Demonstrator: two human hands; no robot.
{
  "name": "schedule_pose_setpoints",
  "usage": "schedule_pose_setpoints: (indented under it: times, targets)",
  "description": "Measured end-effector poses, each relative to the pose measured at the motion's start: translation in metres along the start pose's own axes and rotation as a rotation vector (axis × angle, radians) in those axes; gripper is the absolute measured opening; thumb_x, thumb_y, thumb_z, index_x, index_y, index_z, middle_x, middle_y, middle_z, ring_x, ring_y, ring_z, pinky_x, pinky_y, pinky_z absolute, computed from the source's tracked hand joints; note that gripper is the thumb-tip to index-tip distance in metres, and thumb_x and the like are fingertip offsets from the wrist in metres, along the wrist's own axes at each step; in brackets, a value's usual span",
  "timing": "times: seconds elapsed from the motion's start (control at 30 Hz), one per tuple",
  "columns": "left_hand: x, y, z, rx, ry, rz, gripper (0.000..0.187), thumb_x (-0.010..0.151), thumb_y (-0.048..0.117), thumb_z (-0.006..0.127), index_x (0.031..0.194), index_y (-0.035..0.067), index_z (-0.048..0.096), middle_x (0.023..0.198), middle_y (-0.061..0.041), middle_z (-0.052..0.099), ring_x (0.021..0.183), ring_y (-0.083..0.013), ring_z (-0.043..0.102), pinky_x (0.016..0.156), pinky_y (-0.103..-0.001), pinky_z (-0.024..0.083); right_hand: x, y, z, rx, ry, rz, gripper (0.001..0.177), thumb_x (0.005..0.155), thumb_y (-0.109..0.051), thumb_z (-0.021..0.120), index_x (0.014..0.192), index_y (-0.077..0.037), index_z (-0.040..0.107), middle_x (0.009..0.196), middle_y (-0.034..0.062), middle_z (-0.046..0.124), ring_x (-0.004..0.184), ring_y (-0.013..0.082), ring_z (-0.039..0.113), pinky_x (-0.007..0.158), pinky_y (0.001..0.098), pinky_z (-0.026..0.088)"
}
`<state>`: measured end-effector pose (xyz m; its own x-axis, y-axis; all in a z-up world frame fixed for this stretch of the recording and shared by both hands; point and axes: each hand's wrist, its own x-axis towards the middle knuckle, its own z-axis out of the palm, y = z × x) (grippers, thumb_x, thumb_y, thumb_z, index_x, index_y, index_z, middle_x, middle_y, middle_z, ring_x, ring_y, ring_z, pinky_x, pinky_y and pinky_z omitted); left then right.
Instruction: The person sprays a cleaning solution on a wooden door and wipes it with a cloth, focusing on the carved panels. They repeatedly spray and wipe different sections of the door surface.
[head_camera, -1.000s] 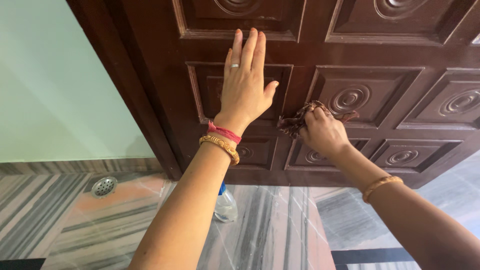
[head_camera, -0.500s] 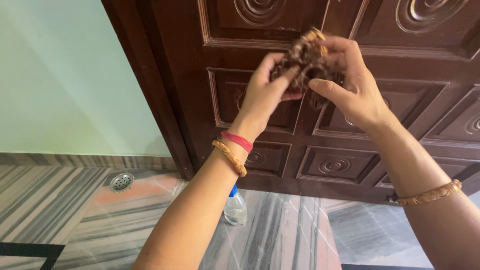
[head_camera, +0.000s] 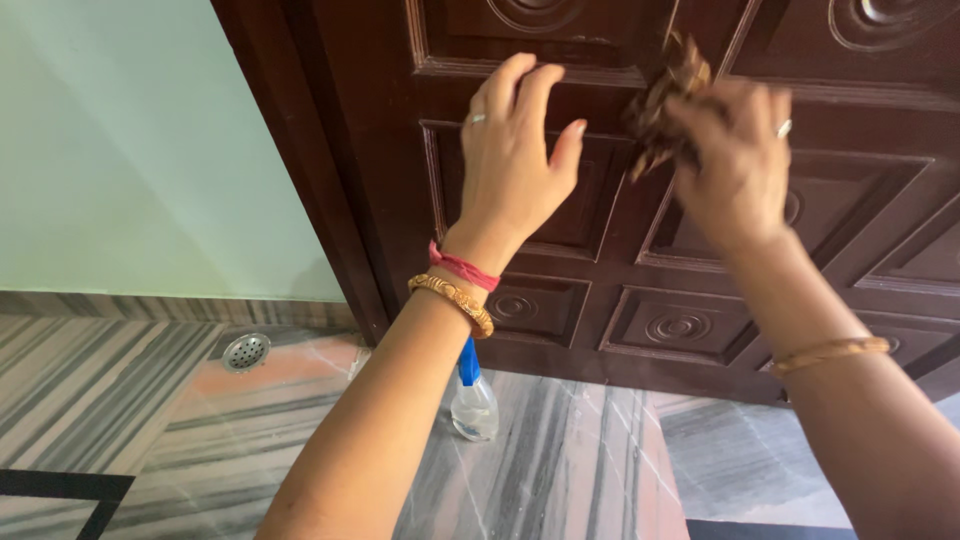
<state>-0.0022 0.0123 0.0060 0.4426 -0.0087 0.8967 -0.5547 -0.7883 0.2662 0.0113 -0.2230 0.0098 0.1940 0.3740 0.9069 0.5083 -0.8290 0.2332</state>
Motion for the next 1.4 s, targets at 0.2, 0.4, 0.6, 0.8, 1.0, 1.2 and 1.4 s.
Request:
schedule_pose_setpoints:
  times: [0.2, 0.4, 0.6, 0.8, 1.0, 1.2, 1.4]
  targets:
    - [-0.022, -0.016, -0.004, 0.250, -0.151, 0.062, 0.090, 0.088, 0.028, 0.080, 0.160, 0.013, 0.028, 0.167, -0.012, 0.023, 0.155, -0.0372, 0.023, 0.122, -0.067, 0.024, -0.071, -0.002, 0.040, -0.046, -0.155, -0.197, 0.053, 0.070, 0.000, 0.074, 0.122, -0.011, 0.074, 0.117, 0.0037, 0.059, 0.108, 0.0242, 0.055, 0.095, 0.0386, 0.047]
    - [-0.020, -0.014, -0.003, 0.256, -0.163, 0.055, 0.094, 0.087, 0.029, 0.080, 0.161, 0.014, 0.024, 0.168, -0.011, 0.018, 0.157, -0.0376, 0.019, 0.122, -0.068, 0.023, -0.118, -0.014, 0.047, -0.058, -0.450, -0.340, 0.043, 0.074, -0.010, 0.073, 0.117, -0.017, 0.072, 0.102, 0.0011, 0.058, 0.100, 0.0206, 0.058, 0.089, 0.0426, 0.045]
    - [-0.018, -0.015, -0.006, 0.260, -0.190, 0.043, 0.090, 0.088, 0.028, 0.079, 0.160, 0.013, 0.027, 0.168, -0.008, 0.019, 0.156, -0.0348, 0.021, 0.121, -0.069, 0.023, -0.068, -0.002, 0.034, -0.176, -0.588, -0.061, 0.030, 0.076, -0.011, 0.074, 0.103, -0.024, 0.074, 0.103, -0.0046, 0.061, 0.100, 0.0214, 0.060, 0.090, 0.0465, 0.042]
    - [-0.021, -0.018, -0.011, 0.250, -0.238, 0.059, 0.085, 0.089, 0.024, 0.077, 0.158, 0.012, 0.029, 0.170, -0.006, 0.013, 0.158, -0.0344, 0.021, 0.122, -0.066, 0.026, -0.029, 0.026, 0.025, -0.053, -0.021, 0.115, 0.042, 0.078, 0.005, 0.075, 0.116, -0.014, 0.070, 0.122, 0.0042, 0.054, 0.116, 0.0232, 0.049, 0.099, 0.0408, 0.037]
    - [-0.023, -0.017, -0.017, 0.260, -0.284, 0.050, 0.089, 0.086, 0.021, 0.078, 0.160, 0.011, 0.028, 0.169, -0.005, 0.008, 0.156, -0.0345, 0.021, 0.119, -0.066, 0.027, -0.076, -0.005, 0.054, -0.084, -0.185, -0.068, 0.060, 0.061, -0.006, 0.080, 0.120, -0.013, 0.072, 0.114, 0.0095, 0.054, 0.105, 0.0268, 0.050, 0.091, 0.0448, 0.039]
    - [-0.020, -0.018, -0.021, 0.239, -0.259, 0.073, 0.083, 0.087, 0.021, 0.077, 0.158, 0.015, 0.034, 0.168, -0.006, 0.017, 0.154, -0.0345, 0.027, 0.119, -0.065, 0.029, -0.100, -0.017, 0.042, 0.066, -0.382, -0.242, 0.047, 0.068, -0.018, 0.080, 0.113, -0.014, 0.069, 0.117, 0.0024, 0.061, 0.104, 0.0236, 0.057, 0.090, 0.0445, 0.041]
    - [-0.010, -0.048, -0.036, 0.194, -0.110, -0.022, 0.070, 0.096, 0.020, 0.074, 0.157, 0.015, 0.040, 0.163, -0.006, 0.034, 0.150, -0.0307, 0.042, 0.121, -0.065, 0.031, -0.060, -0.024, 0.027, 0.056, -0.289, -0.118, 0.054, 0.070, -0.008, 0.078, 0.123, -0.016, 0.072, 0.111, 0.0014, 0.061, 0.103, 0.0227, 0.058, 0.088, 0.0445, 0.038]
